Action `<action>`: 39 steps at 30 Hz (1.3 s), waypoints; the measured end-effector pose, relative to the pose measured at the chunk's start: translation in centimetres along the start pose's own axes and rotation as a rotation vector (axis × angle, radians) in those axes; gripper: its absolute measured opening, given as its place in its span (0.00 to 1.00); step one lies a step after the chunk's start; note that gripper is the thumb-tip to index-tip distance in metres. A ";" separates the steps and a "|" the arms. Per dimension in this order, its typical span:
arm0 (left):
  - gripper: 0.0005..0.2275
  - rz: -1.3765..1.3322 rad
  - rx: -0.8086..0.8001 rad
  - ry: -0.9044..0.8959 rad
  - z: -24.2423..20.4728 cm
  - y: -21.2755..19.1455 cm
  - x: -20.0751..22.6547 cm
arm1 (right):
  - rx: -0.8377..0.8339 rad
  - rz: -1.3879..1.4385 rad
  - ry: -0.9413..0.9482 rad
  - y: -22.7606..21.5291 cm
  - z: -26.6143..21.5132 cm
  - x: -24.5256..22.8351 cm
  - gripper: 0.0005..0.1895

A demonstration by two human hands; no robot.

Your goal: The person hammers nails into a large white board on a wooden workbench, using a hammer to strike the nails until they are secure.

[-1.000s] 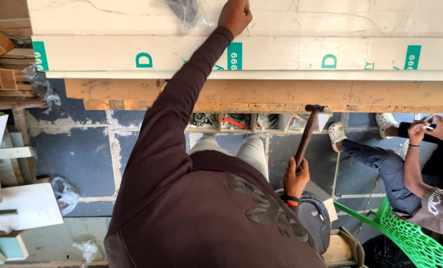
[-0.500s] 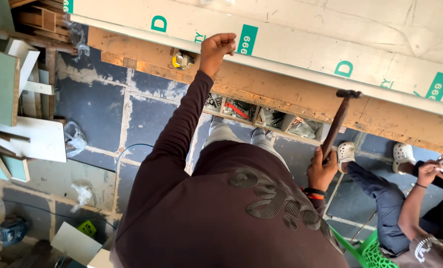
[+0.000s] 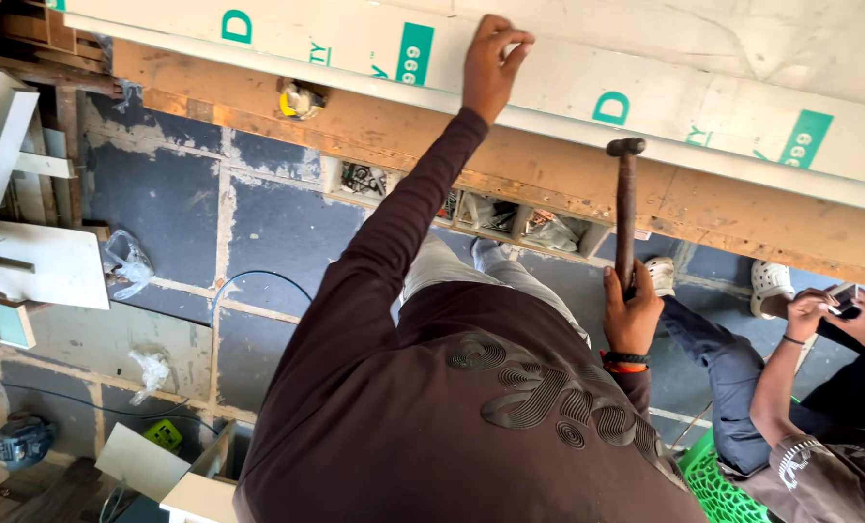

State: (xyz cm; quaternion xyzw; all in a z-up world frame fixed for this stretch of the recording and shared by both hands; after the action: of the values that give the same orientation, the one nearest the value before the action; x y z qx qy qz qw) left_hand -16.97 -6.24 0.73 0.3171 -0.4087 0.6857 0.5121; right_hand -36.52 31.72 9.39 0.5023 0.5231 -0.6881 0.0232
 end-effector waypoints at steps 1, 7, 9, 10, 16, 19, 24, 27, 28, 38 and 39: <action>0.02 -0.032 -0.027 -0.037 0.0 1.6 -0.2 | 0.000 -0.005 -0.036 -0.3 0.1 -0.1 0.18; 0.02 0.039 -0.052 -0.125 -1.1 6.1 -0.6 | -0.045 0.003 -0.025 -1.3 1.3 0.7 0.18; 0.03 0.106 -0.041 -0.096 -1.5 6.4 -0.5 | -0.052 0.010 -0.016 -1.6 1.8 0.9 0.19; 0.02 0.140 0.004 -0.016 -1.5 6.2 -0.1 | -0.063 0.019 -0.007 -1.7 2.1 0.9 0.19; 0.02 0.184 0.053 0.049 -1.6 6.0 0.3 | -0.070 0.005 -0.039 -2.2 3.6 0.4 0.19; 0.02 0.207 0.045 0.042 -1.5 6.0 0.6 | -0.066 -0.002 -0.118 -2.2 4.6 -0.5 0.19; 0.02 0.225 0.016 0.043 -1.5 5.9 1.0 | -0.082 0.059 -0.117 -0.8 6.7 -2.5 0.17; 0.03 0.258 0.068 0.064 -1.4 5.5 1.1 | -0.087 0.085 -0.153 1.1 8.3 -4.4 0.16; 0.02 0.274 0.066 0.066 -1.4 5.5 1.1 | -0.095 0.098 -0.168 1.8 8.9 -5.0 0.16; 0.02 0.301 0.051 0.055 -1.3 5.4 1.3 | -0.121 0.060 -0.255 7.1 11.4 -7.8 0.16; 0.02 0.301 0.054 0.053 -1.3 5.4 1.4 | -0.133 0.056 -0.244 7.5 11.6 -7.8 0.15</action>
State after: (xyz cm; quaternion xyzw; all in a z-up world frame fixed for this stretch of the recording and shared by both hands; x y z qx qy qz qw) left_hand -22.52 -5.26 0.05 0.2476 -0.4193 0.7735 0.4056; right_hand -36.22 15.91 9.16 0.4267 0.5467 -0.7069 0.1392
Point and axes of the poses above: each hand's wrist, its own z-axis towards the middle knuckle, its own y-axis out of the palm, x = y × z, the point moved 7 cm from there along z, towards the middle knuckle, and after that the axes turned 8 degrees about x, right-handed, at the moved point
